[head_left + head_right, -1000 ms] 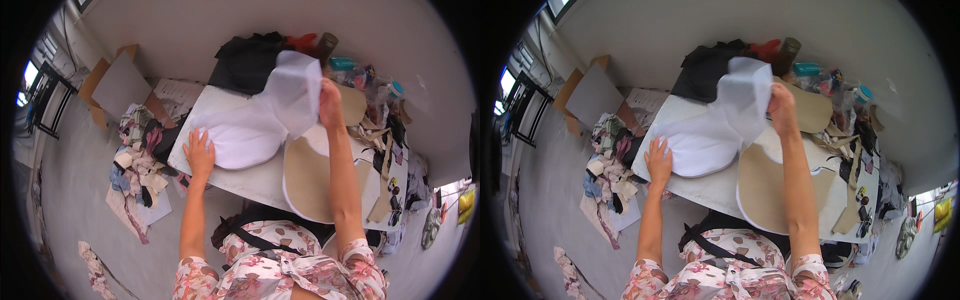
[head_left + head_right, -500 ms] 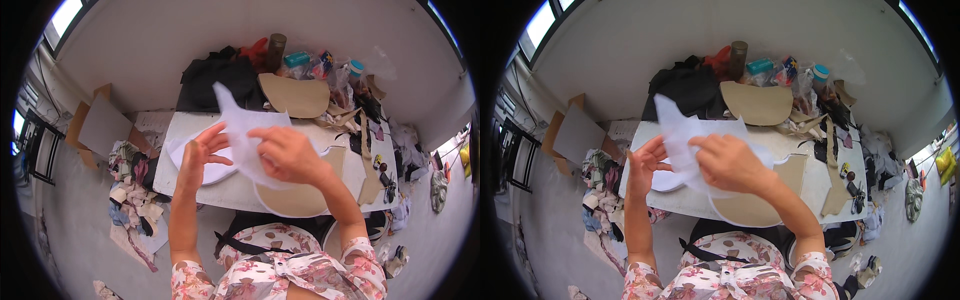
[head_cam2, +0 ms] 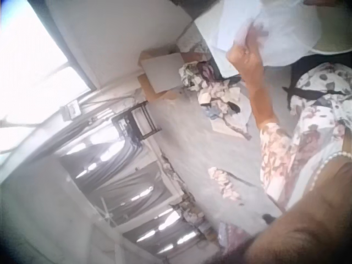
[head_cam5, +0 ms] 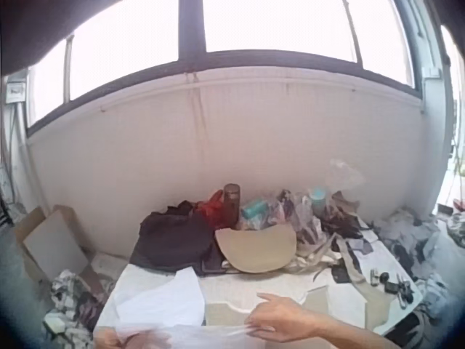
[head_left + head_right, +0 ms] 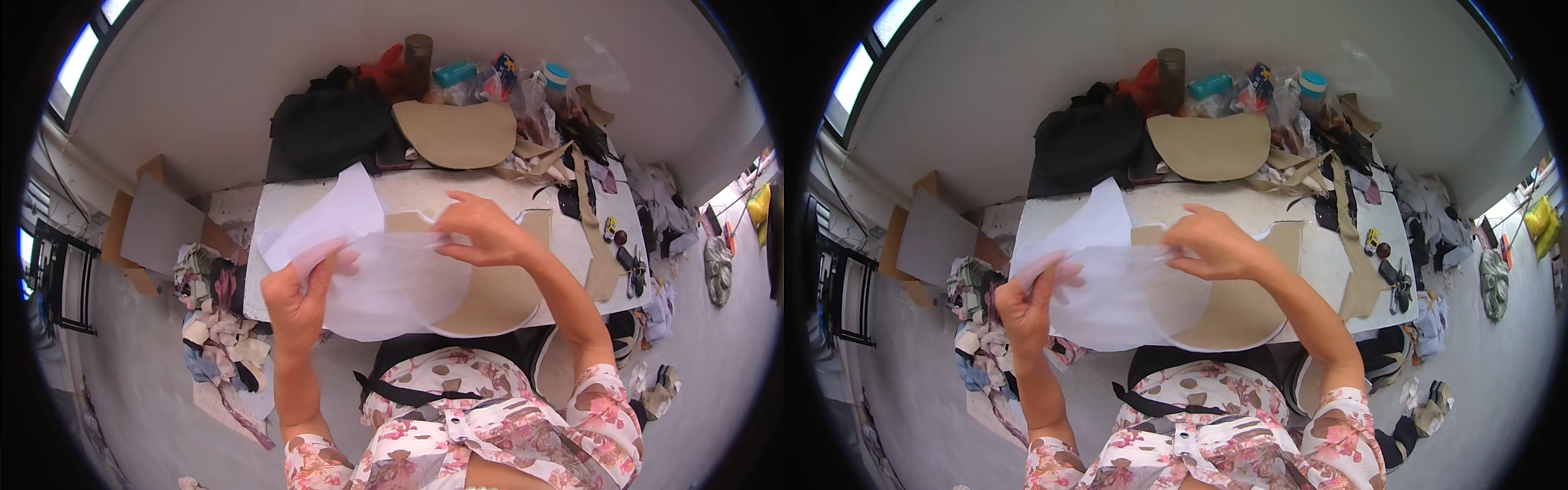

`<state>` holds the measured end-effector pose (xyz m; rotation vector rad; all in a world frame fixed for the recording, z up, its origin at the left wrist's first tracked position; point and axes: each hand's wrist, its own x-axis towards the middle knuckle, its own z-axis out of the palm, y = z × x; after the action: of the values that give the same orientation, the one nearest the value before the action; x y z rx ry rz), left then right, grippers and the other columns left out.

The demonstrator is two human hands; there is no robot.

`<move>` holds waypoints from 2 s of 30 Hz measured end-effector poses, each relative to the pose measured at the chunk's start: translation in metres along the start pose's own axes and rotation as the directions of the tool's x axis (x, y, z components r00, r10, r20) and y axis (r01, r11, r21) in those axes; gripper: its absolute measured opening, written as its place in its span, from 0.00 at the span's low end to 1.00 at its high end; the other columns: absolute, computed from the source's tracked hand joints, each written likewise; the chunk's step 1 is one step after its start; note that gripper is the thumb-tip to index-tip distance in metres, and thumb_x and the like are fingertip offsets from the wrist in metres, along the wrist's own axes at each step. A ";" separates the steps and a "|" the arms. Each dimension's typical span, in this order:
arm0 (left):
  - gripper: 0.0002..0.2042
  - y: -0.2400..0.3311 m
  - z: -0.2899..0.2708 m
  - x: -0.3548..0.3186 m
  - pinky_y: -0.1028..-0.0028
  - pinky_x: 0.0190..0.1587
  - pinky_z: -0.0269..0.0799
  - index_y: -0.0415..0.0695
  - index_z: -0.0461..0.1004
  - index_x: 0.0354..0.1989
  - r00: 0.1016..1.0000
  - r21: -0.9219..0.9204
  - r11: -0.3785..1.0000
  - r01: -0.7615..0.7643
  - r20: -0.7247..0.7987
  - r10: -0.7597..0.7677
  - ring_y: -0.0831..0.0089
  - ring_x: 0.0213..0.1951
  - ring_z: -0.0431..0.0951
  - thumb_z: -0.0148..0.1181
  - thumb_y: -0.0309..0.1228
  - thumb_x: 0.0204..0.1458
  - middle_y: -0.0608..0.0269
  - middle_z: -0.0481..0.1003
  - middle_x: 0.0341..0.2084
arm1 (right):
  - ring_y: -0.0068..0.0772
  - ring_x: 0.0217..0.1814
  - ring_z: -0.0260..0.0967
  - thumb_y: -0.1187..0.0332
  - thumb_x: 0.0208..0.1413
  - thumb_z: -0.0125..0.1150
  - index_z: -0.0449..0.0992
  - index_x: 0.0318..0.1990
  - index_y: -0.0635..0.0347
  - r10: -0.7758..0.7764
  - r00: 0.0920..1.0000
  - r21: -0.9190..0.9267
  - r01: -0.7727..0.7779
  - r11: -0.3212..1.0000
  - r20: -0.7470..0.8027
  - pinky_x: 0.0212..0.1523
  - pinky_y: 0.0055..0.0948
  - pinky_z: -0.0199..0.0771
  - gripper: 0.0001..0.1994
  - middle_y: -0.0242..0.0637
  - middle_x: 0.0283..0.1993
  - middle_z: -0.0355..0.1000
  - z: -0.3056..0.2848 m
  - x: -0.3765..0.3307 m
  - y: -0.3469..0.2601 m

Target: The person repeatedly picks up white and beige fabric pieces from a table, aligns them, and stacks them into a single pile. The person handles the pieces one at a time, smoothing and repositioning them as needed.

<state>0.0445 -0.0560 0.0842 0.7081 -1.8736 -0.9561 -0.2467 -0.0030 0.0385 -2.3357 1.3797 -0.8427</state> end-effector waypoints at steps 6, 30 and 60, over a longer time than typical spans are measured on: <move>0.06 -0.008 -0.033 -0.055 0.80 0.27 0.68 0.33 0.78 0.38 0.988 -0.398 0.913 0.083 -0.085 -0.127 0.76 0.26 0.78 0.59 0.21 0.55 0.59 0.79 0.24 | 0.32 0.34 0.74 0.73 0.44 0.70 0.73 0.30 0.60 0.159 0.982 0.448 -0.099 0.889 -0.099 0.61 0.49 0.65 0.09 0.30 0.27 0.73 -0.046 -0.094 -0.040; 0.10 -0.136 0.111 0.001 0.80 0.26 0.63 0.36 0.77 0.30 0.921 0.131 0.915 0.382 -0.134 -0.366 0.83 0.22 0.66 0.66 0.31 0.52 0.71 0.72 0.19 | 0.13 0.24 0.60 0.69 0.57 0.61 0.72 0.29 0.63 0.787 0.431 0.550 -0.563 0.616 -0.441 0.25 0.18 0.61 0.08 0.23 0.22 0.67 0.016 -0.163 0.044; 0.32 -0.096 0.129 -0.013 0.45 0.69 0.33 0.49 0.64 0.65 0.851 0.526 0.779 -0.340 0.525 0.017 0.46 0.70 0.44 0.59 0.49 0.52 0.48 0.50 0.69 | 0.55 0.78 0.29 0.46 0.55 0.54 0.57 0.69 0.46 0.536 0.807 -0.416 -0.589 0.693 -0.248 0.73 0.56 0.26 0.35 0.50 0.75 0.40 0.038 -0.124 0.006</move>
<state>-0.0563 -0.0554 -0.0419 0.6520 -2.7172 -0.3986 -0.2732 0.1003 -0.0356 -1.9454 2.4130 -0.4700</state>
